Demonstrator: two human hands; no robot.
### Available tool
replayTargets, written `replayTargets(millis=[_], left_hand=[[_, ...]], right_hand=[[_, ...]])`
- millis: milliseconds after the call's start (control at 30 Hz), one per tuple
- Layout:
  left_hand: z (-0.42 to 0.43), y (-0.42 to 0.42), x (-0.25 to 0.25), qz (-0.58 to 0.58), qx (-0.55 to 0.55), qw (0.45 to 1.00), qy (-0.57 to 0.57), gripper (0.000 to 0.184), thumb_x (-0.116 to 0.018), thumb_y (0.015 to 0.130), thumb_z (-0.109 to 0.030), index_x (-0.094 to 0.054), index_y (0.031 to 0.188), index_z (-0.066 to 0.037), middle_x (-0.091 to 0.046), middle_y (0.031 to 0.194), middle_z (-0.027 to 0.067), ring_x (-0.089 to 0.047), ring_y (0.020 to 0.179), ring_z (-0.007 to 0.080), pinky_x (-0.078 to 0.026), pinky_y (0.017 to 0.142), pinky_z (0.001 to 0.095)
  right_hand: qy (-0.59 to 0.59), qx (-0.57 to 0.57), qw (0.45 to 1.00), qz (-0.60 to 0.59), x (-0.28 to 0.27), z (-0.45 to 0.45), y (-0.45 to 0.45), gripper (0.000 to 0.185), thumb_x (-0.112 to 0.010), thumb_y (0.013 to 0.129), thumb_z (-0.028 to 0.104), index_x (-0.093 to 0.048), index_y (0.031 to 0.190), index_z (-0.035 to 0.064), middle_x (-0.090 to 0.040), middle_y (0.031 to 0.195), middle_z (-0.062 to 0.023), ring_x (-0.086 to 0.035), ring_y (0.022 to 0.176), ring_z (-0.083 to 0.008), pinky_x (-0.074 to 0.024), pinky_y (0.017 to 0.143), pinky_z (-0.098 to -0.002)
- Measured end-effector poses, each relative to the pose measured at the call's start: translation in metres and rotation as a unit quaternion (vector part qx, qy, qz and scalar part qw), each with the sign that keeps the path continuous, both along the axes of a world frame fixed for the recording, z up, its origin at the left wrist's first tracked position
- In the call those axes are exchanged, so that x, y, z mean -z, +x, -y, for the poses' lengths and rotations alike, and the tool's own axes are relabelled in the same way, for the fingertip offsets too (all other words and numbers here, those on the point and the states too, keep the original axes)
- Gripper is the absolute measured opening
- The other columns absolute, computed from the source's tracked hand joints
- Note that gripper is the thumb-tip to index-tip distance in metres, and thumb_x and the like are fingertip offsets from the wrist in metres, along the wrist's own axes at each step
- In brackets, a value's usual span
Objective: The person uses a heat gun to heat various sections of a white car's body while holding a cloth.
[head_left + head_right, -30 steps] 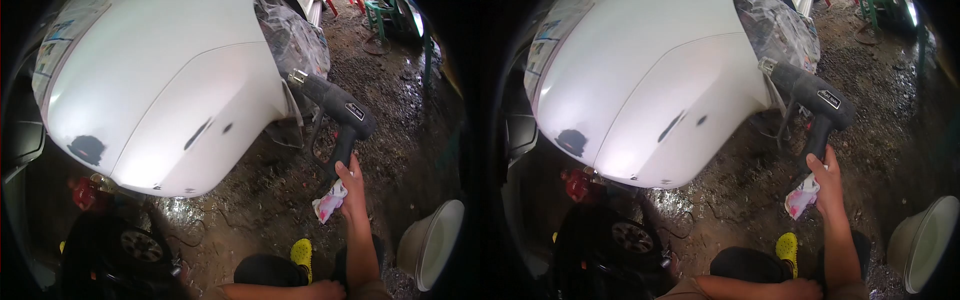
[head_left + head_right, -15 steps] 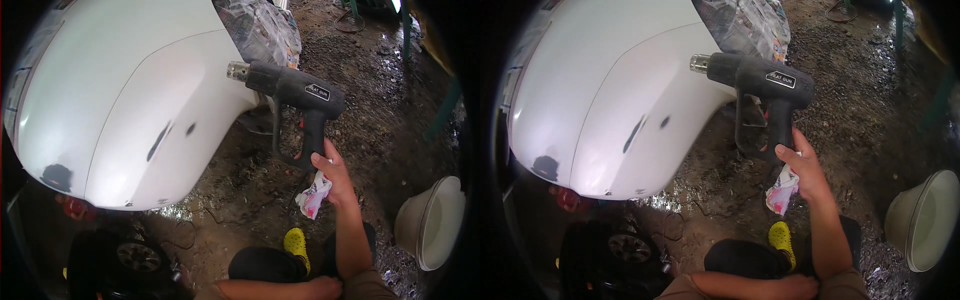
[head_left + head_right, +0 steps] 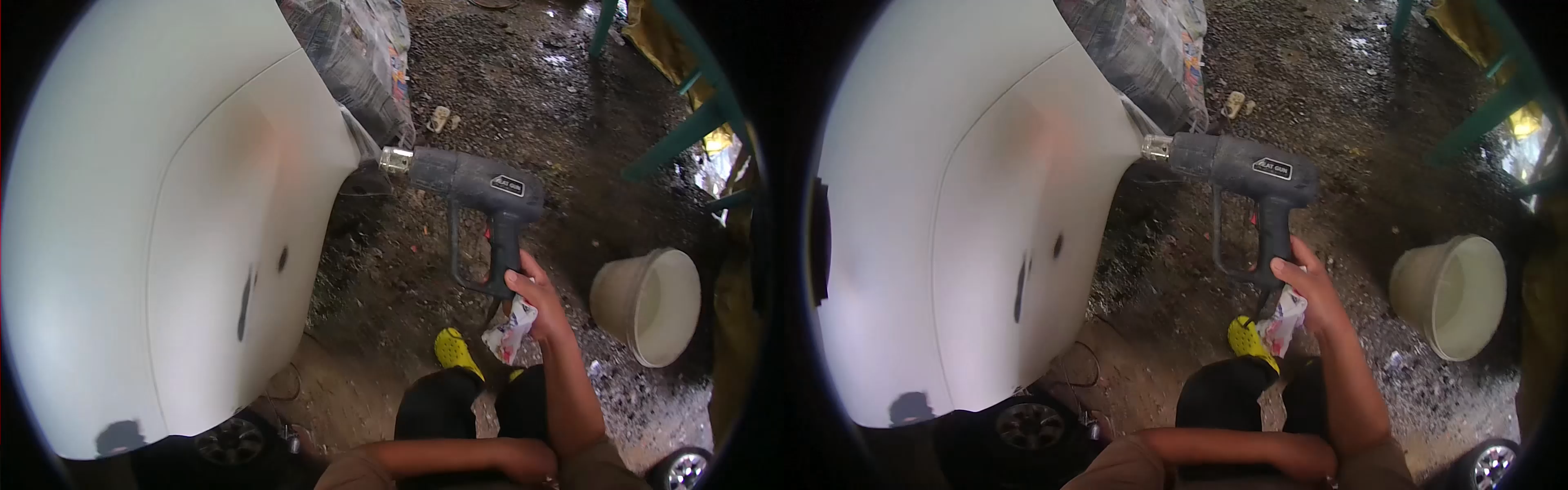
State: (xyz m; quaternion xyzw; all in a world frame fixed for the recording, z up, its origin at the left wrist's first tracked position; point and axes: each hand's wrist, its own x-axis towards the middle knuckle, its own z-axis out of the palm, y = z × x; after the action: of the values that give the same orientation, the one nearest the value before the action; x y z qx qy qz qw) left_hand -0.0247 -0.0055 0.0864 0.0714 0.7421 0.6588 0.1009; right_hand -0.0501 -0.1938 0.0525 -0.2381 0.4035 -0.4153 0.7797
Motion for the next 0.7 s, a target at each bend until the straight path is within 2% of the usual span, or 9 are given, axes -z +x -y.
replayTargets(millis=[67,167,200,300,333,467,567,600,700], left_hand=[[-0.023,0.007,-0.018,0.013,-0.114,0.983,0.141,0.039,-0.056,0.082,-0.011,-0.056,0.12,-0.002,-0.064,0.111,0.019,-0.061,0.104,0.0382,-0.05,0.088,0.0448],[-0.08,0.008,-0.033,0.013,-0.342,0.929,0.142,0.042,-0.056,0.085,-0.015,-0.053,0.125,-0.001,-0.053,0.13,0.02,-0.049,0.123,0.0363,-0.041,0.103,0.0446],[-0.071,0.014,-0.05,0.054,-0.277,0.948,0.148,0.048,-0.056,0.09,-0.021,-0.049,0.132,-0.001,-0.039,0.146,0.0192,-0.034,0.136,0.035,-0.031,0.112,0.0436],[-0.117,0.029,-0.081,0.12,-0.351,0.927,0.047,0.055,-0.056,0.093,-0.028,-0.043,0.139,-0.001,-0.035,0.149,0.0201,-0.03,0.139,0.0367,-0.026,0.115,0.0438],[-0.122,0.035,-0.092,0.165,-0.335,0.926,0.063,0.06,-0.055,0.095,-0.035,-0.039,0.143,-0.002,-0.03,0.152,0.0213,-0.025,0.142,0.0375,-0.023,0.117,0.0434],[-0.113,0.058,-0.139,0.233,-0.344,0.908,0.06,0.061,-0.053,0.096,-0.039,-0.039,0.143,-0.003,-0.031,0.151,0.0211,-0.026,0.142,0.0356,-0.024,0.116,0.0427],[-0.121,0.074,-0.143,0.231,-0.399,0.885,0.068,0.062,-0.053,0.096,-0.04,-0.038,0.144,-0.004,-0.031,0.151,0.0202,-0.026,0.141,0.0351,-0.025,0.116,0.0425],[-0.104,0.087,-0.164,0.226,-0.427,0.873,0.062,0.062,-0.056,0.094,-0.04,-0.043,0.139,-0.001,-0.038,0.146,0.0237,-0.035,0.136,0.0396,-0.029,0.113,0.0436],[-0.08,0.113,-0.181,0.249,-0.464,0.848,0.065,0.061,-0.056,0.093,-0.04,-0.045,0.138,-0.001,-0.039,0.146,0.023,-0.036,0.134,0.0403,-0.03,0.112,0.0441]], right_hand=[[0.023,-0.006,0.999,-0.022,-0.019,0.003,-0.003,0.062,-0.07,0.084,0.03,-0.047,0.134,0.0012,-0.063,0.105,-0.0097,-0.06,0.096,-0.018,-0.0461,0.086,-0.0309],[0.037,0.001,0.997,-0.061,-0.053,0.013,-0.006,0.062,-0.069,0.085,0.031,-0.047,0.135,0.0012,-0.061,0.11,-0.0077,-0.057,0.098,-0.0159,-0.0443,0.086,-0.0294],[0.031,0.004,0.996,-0.079,-0.069,0.018,-0.006,0.062,-0.069,0.085,0.031,-0.047,0.135,0.0012,-0.06,0.112,-0.007,-0.056,0.099,-0.0152,-0.0434,0.087,-0.0291],[-0.003,0.003,0.993,-0.116,-0.104,0.023,-0.005,0.061,-0.067,0.087,0.03,-0.046,0.136,0.001,-0.057,0.115,-0.0057,-0.052,0.103,-0.0142,-0.0401,0.091,-0.0292],[-0.009,0.003,0.993,-0.117,-0.12,0.023,-0.004,0.06,-0.067,0.087,0.03,-0.046,0.136,0.0009,-0.057,0.115,-0.0058,-0.052,0.104,-0.0145,-0.0395,0.092,-0.0295],[-0.05,-0.011,0.989,-0.14,-0.18,0.029,0.005,0.06,-0.066,0.088,0.028,-0.045,0.136,-0.0005,-0.056,0.12,-0.0068,-0.05,0.109,-0.0155,-0.0372,0.097,-0.0299],[-0.039,-0.024,0.985,-0.165,-0.205,0.026,0.009,0.062,-0.065,0.088,0.028,-0.044,0.138,-0.0012,-0.055,0.125,-0.0076,-0.051,0.113,-0.0165,-0.0365,0.1,-0.0307],[-0.035,-0.033,0.985,-0.163,-0.216,0.025,0.01,0.063,-0.065,0.088,0.029,-0.042,0.139,-0.0012,-0.054,0.127,-0.0075,-0.05,0.114,-0.0165,-0.0358,0.101,-0.0308],[-0.035,-0.031,0.987,-0.154,-0.255,0.029,0.015,0.058,-0.066,0.088,0.027,-0.046,0.135,-0.0019,-0.057,0.124,-0.0086,-0.053,0.111,-0.0163,-0.0386,0.099,-0.0309]])
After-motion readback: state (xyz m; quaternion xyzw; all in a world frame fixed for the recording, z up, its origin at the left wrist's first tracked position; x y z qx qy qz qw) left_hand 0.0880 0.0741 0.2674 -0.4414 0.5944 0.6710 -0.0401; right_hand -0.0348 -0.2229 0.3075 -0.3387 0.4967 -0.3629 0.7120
